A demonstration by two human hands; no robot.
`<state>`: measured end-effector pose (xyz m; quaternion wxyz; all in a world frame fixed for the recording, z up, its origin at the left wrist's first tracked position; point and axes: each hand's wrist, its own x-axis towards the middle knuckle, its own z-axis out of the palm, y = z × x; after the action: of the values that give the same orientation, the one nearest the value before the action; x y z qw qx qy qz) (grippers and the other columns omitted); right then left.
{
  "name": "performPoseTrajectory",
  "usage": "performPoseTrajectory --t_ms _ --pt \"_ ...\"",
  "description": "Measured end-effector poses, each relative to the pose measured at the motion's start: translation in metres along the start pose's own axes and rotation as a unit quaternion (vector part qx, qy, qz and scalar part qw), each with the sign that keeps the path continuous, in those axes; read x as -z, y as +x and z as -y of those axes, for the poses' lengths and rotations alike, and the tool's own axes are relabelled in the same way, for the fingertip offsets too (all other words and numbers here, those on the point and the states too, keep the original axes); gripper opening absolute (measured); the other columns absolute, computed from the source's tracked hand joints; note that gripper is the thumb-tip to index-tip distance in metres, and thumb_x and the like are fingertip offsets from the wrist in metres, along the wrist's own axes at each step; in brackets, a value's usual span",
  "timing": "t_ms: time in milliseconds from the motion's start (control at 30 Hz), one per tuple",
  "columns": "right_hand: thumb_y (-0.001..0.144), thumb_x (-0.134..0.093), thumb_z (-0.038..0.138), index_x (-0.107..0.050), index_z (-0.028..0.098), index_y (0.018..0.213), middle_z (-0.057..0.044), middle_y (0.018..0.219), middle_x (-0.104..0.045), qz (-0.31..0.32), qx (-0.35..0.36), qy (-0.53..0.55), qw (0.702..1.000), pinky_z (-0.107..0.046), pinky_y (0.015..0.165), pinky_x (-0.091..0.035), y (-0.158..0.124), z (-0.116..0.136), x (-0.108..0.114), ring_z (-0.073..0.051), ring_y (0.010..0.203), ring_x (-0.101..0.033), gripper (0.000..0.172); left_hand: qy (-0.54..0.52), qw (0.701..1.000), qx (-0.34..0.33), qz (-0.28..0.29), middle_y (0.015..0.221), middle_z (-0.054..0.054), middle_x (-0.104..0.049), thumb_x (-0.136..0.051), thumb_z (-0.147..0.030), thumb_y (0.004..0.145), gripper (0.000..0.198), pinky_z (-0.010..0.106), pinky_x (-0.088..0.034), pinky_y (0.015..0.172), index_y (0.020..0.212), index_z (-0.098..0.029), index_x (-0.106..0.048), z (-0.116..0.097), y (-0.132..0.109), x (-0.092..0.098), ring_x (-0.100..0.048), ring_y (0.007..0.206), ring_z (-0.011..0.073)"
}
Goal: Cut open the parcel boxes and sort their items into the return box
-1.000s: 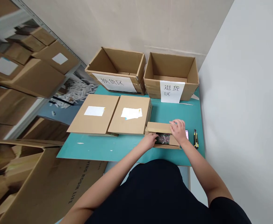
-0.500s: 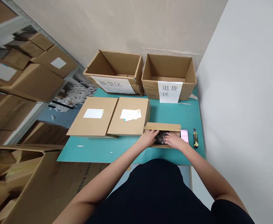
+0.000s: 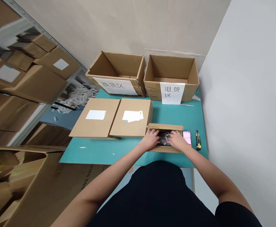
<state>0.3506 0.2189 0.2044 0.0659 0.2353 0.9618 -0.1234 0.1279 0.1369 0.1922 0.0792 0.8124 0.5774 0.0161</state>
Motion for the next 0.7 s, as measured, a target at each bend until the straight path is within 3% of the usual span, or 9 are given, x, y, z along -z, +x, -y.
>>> performPoseTrajectory --t_ms 167,300,400,533,600,700 --pt "0.094 -0.064 0.032 -0.076 0.019 0.079 -0.009 0.091 -0.072 -0.122 -0.025 0.019 0.992 -0.049 0.109 -0.038 -0.019 -0.005 0.018 -0.031 0.118 -0.055 0.023 -0.105 0.988 0.084 -0.074 0.146 0.016 -0.054 -0.066 -0.019 0.087 0.006 0.050 -0.051 0.104 0.092 -0.017 -0.068 0.008 -0.012 0.007 -0.049 0.135 0.0332" --pt "0.094 -0.063 0.024 -0.073 0.021 0.081 -0.007 0.088 -0.072 -0.165 -0.061 0.029 0.984 -0.052 0.110 -0.038 -0.041 -0.013 0.026 -0.032 0.122 -0.055 0.016 -0.191 0.959 0.167 -0.128 0.158 0.010 -0.041 -0.048 -0.004 0.086 0.033 0.044 -0.051 0.108 0.109 -0.021 -0.065 0.014 -0.027 0.000 -0.051 0.137 0.0257" --pt "0.094 -0.059 0.020 -0.073 0.023 0.092 -0.005 0.091 -0.072 -0.174 -0.065 0.023 0.982 -0.055 0.112 -0.036 -0.055 -0.017 0.026 -0.031 0.121 -0.057 0.015 -0.247 0.933 0.229 -0.125 0.162 0.008 -0.036 -0.044 -0.006 0.088 0.049 0.041 -0.051 0.108 0.130 -0.023 -0.060 0.016 -0.036 -0.005 -0.049 0.140 0.0245" --pt "0.095 -0.055 0.018 -0.072 0.023 0.096 -0.006 0.095 -0.073 -0.166 -0.054 0.020 0.984 -0.058 0.114 -0.034 -0.063 -0.018 0.023 -0.031 0.124 -0.057 0.017 -0.292 0.908 0.282 -0.101 0.157 0.007 -0.044 -0.043 -0.012 0.091 0.056 0.041 -0.049 0.110 0.144 -0.025 -0.051 0.020 -0.043 -0.006 -0.048 0.141 0.0250" --pt "0.095 -0.054 0.016 -0.071 0.022 0.097 -0.006 0.096 -0.073 -0.157 -0.032 0.026 0.987 -0.060 0.116 -0.032 -0.061 -0.019 0.024 -0.029 0.122 -0.059 0.018 -0.296 0.909 0.279 -0.091 0.155 0.007 -0.047 -0.043 -0.014 0.092 0.056 0.040 -0.047 0.112 0.146 -0.026 -0.050 0.023 -0.045 -0.005 -0.048 0.141 0.0243" --pt "0.096 -0.049 0.013 -0.071 0.022 0.099 -0.005 0.095 -0.073 -0.122 0.017 0.041 0.992 -0.060 0.118 -0.029 -0.054 -0.019 0.026 -0.024 0.101 -0.067 0.023 -0.276 0.922 0.258 -0.086 0.157 0.007 -0.045 -0.044 -0.016 0.093 0.057 0.038 -0.049 0.110 0.148 -0.026 -0.047 0.025 -0.047 -0.002 -0.049 0.140 0.0239"
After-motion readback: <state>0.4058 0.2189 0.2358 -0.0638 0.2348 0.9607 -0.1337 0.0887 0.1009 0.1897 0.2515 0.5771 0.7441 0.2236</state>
